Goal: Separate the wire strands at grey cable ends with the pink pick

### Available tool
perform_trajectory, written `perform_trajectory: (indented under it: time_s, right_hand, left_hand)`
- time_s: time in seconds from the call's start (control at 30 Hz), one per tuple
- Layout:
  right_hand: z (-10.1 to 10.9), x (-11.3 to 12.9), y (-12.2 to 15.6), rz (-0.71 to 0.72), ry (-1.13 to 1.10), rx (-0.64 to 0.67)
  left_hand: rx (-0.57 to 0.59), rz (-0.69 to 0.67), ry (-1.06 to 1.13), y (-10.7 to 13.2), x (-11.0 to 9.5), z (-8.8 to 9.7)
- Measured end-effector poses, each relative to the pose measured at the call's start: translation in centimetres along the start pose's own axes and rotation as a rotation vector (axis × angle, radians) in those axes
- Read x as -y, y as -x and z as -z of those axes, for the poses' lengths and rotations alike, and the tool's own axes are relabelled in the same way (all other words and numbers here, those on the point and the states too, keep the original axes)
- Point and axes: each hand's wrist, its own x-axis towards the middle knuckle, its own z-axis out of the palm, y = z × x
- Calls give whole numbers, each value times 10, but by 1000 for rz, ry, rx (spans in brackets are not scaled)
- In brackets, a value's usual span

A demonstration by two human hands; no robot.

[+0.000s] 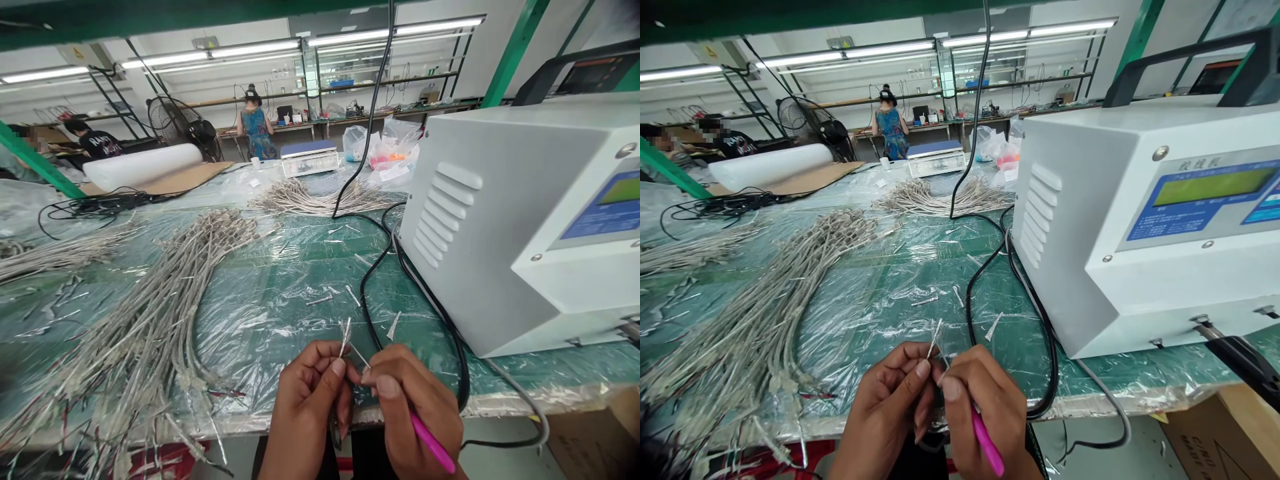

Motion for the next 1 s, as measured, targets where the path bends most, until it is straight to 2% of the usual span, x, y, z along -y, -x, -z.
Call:
perform_trajectory:
  time_s: [0.1, 0.3, 0.8, 1.0]
  right_hand:
    - [1, -1, 2, 46, -20, 14]
    - [-1, 0, 0, 48, -37, 23]
    - [-3, 2, -5, 60, 87, 10]
    - [-4, -1, -3, -11, 128, -25]
  left_hand:
    - [-1, -1, -8, 0, -1, -1]
    - [-10, -7, 4, 0, 1, -2]
    - [4, -7, -33, -1, 0, -1]
    - [6, -1, -47, -2, 1, -1]
